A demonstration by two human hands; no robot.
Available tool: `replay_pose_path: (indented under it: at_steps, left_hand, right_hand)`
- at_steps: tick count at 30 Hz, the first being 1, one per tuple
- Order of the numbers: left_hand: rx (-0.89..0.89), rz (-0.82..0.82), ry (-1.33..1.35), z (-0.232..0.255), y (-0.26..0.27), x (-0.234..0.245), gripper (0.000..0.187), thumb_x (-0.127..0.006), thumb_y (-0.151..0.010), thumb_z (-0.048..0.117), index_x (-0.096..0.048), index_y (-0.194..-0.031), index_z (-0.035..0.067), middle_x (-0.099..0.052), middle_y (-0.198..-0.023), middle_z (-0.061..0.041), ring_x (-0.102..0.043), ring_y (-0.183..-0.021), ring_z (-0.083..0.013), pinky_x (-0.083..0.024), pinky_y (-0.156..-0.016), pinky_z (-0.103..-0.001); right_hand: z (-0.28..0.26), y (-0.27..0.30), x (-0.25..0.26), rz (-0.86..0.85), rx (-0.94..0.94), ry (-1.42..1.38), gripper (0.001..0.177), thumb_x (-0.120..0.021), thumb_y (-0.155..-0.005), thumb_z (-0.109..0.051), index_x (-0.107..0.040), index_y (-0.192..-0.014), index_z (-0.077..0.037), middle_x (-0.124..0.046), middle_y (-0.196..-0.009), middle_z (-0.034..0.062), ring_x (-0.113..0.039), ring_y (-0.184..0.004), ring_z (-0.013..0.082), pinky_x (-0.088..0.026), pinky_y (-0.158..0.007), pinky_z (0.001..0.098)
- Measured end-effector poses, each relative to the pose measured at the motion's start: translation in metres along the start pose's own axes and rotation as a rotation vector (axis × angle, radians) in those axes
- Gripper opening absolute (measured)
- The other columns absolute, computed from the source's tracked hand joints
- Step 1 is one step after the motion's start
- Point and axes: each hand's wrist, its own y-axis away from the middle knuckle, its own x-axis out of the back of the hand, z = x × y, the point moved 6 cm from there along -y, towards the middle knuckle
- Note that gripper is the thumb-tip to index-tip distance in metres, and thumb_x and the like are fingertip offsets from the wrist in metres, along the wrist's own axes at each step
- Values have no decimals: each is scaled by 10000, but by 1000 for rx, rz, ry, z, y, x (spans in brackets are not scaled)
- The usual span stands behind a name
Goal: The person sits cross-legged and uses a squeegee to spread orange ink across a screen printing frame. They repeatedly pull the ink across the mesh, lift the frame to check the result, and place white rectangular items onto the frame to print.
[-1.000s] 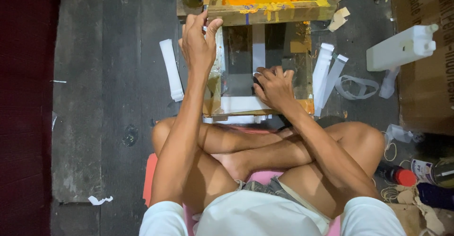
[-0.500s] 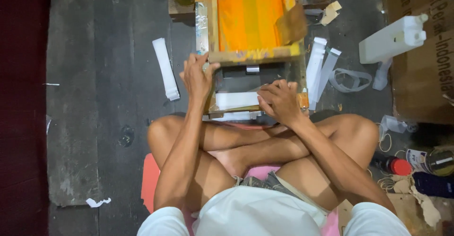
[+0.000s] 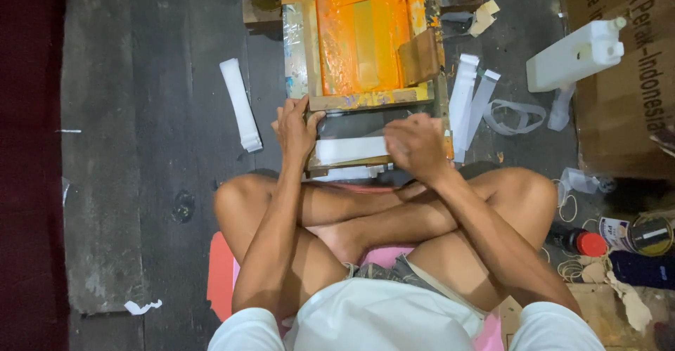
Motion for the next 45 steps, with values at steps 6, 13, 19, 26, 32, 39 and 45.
replay_pose_path:
  at_steps: [6, 13, 19, 26, 32, 39, 45]
  left_hand:
    - [-77, 126, 162, 23, -37, -3, 537, -699, -1010, 396, -544, -1437, 110, -567, -1144, -61, -570, -1107, -297, -440, -948, -480]
    - [-40, 243, 185, 30, -94, -26, 508, -623, -1053, 273, -442, -1467, 43, -489, -1080, -153, -570, -1042, -396, -457, -979, -477]
    - [161, 125, 78, 19, -110, -34, 383, -496, -1073, 358, -568, -1351, 105, -544, -1091, -146, -655, -1013, -426, -523, -924, -540]
    - [190, 86, 71, 36, -105, -22, 415, -413, -1104, 415, -562, -1361, 126, -639, -1157, -135, -681, -1103, -371, -533, -954, -514]
    - [173, 90, 15, 25, -112, -34, 474, -320, -1065, 365, -556, -1385, 107, -708, -1221, -131, -669, -1050, -350, -518, -809, -490]
    - [223, 16, -19, 32, -108, -29, 541, -256, -1133, 433, -568, -1433, 109, -672, -1302, -159, -643, -1237, -317, -493, -1068, -464]
    - [167, 66, -14, 31, -109, -30, 502, -266, -1129, 397, -592, -1373, 104, -689, -1182, -168, -670, -1160, -355, -516, -1011, -503]
  right_hand:
    - [48, -51, 83, 264, -379, -179, 364, -761, -960, -55, -639, -1292, 35, -653, -994, 212, -650, -770, 396, -512, -679, 457]
    - [127, -65, 21, 40, -773, -284, 560, -856, -907, -419, -689, -1282, -39, -695, -995, 129, -702, -790, 355, -532, -664, 432]
    - [105, -117, 15, -19, -796, -369, 292, -776, -926, -320, -756, -1162, -150, -673, -888, 125, -694, -869, 362, -514, -738, 458]
    - [82, -220, -17, -198, -309, -275, 202, -660, -1010, -178, -689, -1210, -176, -688, -1040, 72, -660, -1055, 347, -487, -954, 454]
    - [80, -252, -30, -313, -177, -290, 239, -648, -972, -139, -697, -1191, -55, -734, -1062, 138, -671, -903, 335, -502, -717, 457]
    - [71, -228, -30, -384, -159, -419, 309, -704, -895, -53, -705, -1204, -32, -725, -1080, 246, -661, -1068, 484, -514, -915, 577]
    - [31, -169, -7, -403, -209, -439, 389, -710, -813, 13, -736, -1175, -128, -752, -1071, 146, -681, -1092, 401, -526, -969, 504]
